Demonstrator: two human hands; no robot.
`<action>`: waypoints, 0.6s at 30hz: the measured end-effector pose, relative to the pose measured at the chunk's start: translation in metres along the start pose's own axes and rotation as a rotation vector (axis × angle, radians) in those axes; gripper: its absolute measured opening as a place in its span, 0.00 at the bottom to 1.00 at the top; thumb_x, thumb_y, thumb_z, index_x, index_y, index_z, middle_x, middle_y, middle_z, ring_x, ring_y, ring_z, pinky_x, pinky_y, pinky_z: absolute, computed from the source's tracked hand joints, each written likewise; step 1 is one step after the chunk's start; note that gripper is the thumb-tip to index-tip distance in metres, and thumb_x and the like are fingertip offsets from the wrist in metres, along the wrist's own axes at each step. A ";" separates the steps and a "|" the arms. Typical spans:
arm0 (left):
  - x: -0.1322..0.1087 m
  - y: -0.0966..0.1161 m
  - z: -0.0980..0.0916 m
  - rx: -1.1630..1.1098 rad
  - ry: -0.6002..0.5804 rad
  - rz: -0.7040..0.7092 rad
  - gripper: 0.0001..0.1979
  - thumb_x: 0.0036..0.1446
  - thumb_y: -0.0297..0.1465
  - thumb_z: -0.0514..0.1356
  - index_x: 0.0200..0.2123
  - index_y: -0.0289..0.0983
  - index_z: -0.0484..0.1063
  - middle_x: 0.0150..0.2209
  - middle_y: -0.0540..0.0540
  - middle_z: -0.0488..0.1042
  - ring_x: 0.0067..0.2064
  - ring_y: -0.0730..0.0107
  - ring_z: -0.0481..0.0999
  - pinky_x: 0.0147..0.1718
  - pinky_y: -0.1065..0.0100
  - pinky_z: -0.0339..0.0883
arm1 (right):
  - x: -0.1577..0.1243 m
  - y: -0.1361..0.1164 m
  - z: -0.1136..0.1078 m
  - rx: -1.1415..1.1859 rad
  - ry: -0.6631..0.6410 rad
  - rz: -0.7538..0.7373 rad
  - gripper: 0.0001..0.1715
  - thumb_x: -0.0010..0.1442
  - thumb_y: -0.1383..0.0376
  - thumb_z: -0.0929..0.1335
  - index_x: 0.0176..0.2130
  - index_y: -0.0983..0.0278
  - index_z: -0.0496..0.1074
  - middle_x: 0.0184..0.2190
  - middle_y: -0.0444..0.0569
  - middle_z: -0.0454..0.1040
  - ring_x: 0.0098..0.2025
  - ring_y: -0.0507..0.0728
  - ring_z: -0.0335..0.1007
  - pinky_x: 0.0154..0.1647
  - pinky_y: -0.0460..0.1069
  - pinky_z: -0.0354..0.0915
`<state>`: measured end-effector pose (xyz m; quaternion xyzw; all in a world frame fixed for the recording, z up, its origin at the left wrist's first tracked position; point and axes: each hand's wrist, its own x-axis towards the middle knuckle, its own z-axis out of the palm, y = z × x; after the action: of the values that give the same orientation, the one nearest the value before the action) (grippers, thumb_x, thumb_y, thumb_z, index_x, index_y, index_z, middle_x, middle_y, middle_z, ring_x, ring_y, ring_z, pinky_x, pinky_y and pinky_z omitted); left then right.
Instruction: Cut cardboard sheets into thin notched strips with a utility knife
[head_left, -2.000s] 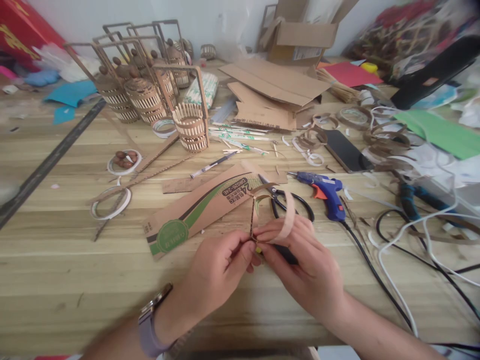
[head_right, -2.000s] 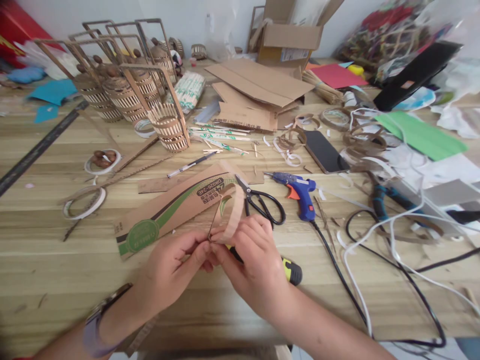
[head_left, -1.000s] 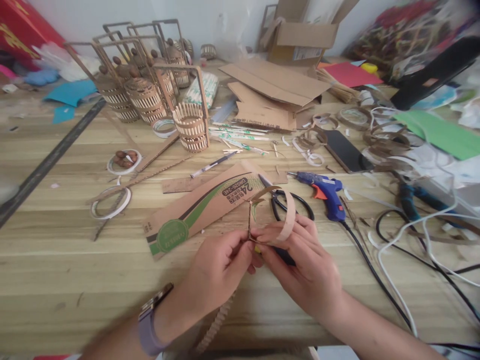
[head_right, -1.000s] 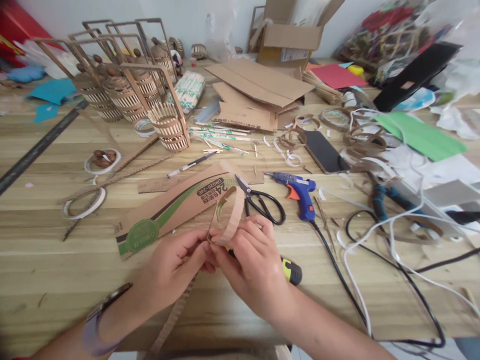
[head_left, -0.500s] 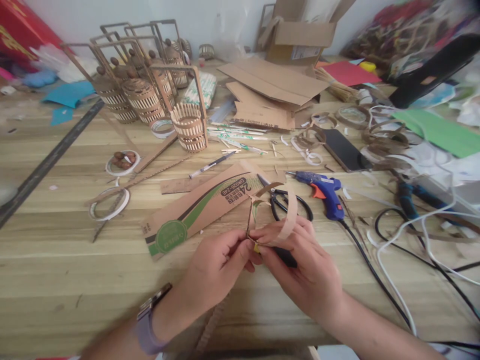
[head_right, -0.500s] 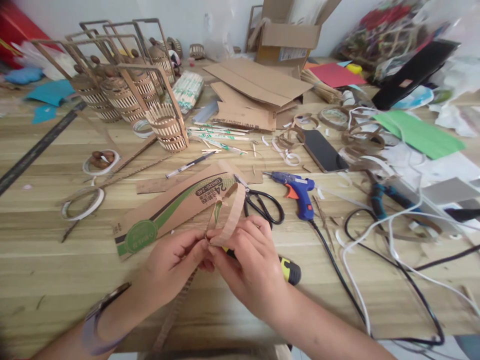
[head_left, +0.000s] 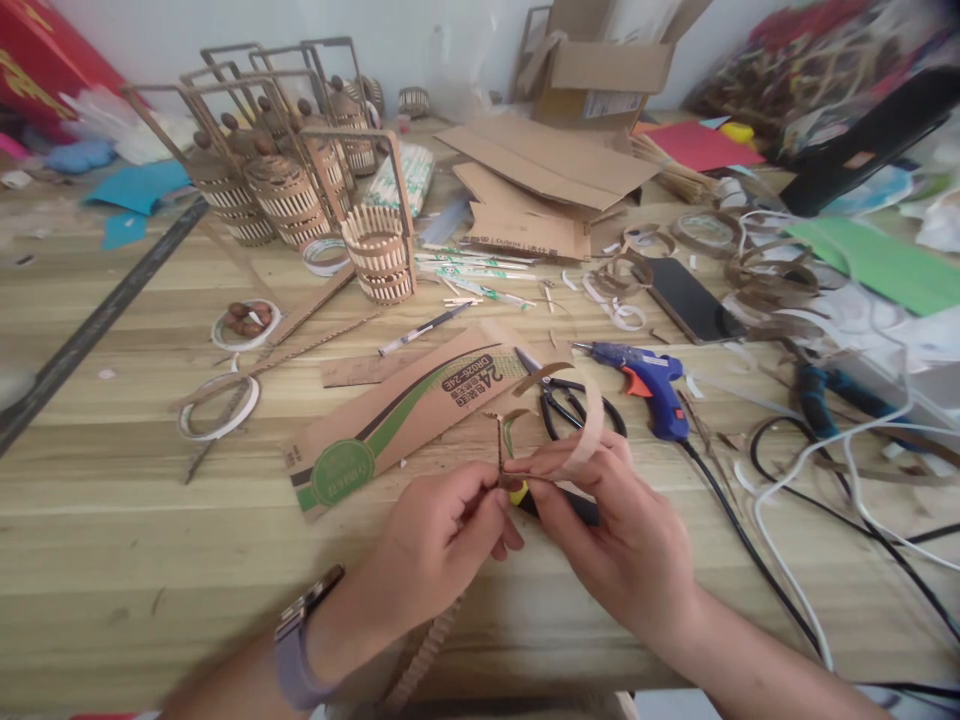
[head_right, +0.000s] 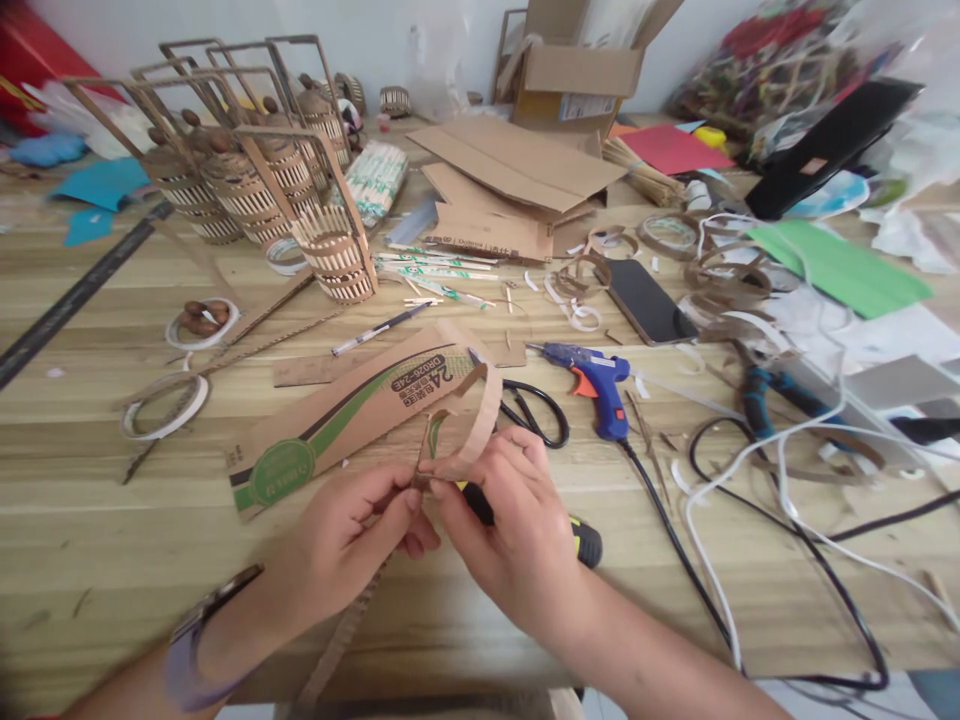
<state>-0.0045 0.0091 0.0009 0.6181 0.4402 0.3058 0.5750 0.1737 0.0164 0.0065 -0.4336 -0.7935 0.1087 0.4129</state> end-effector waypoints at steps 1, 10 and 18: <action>0.000 -0.001 0.000 -0.008 0.005 -0.009 0.12 0.67 0.34 0.52 0.36 0.36 0.72 0.27 0.49 0.78 0.29 0.71 0.78 0.28 0.74 0.70 | 0.000 0.000 0.000 0.006 0.003 -0.011 0.08 0.63 0.72 0.66 0.40 0.58 0.69 0.33 0.42 0.81 0.36 0.55 0.77 0.41 0.53 0.68; 0.004 -0.006 -0.001 0.003 0.046 -0.013 0.15 0.68 0.39 0.52 0.37 0.37 0.73 0.29 0.48 0.78 0.31 0.68 0.78 0.31 0.71 0.70 | -0.003 0.001 0.008 0.002 0.003 -0.091 0.11 0.61 0.72 0.69 0.42 0.58 0.68 0.38 0.45 0.81 0.40 0.56 0.77 0.47 0.57 0.63; 0.001 -0.001 -0.001 0.021 0.006 0.025 0.14 0.69 0.35 0.51 0.34 0.37 0.72 0.29 0.49 0.78 0.31 0.71 0.77 0.31 0.74 0.69 | -0.002 0.002 0.003 -0.025 0.006 -0.098 0.09 0.63 0.73 0.66 0.40 0.59 0.68 0.34 0.44 0.81 0.35 0.55 0.76 0.44 0.55 0.65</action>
<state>-0.0055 0.0102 -0.0003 0.6286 0.4374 0.3102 0.5633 0.1730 0.0162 0.0022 -0.3997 -0.8138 0.0771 0.4147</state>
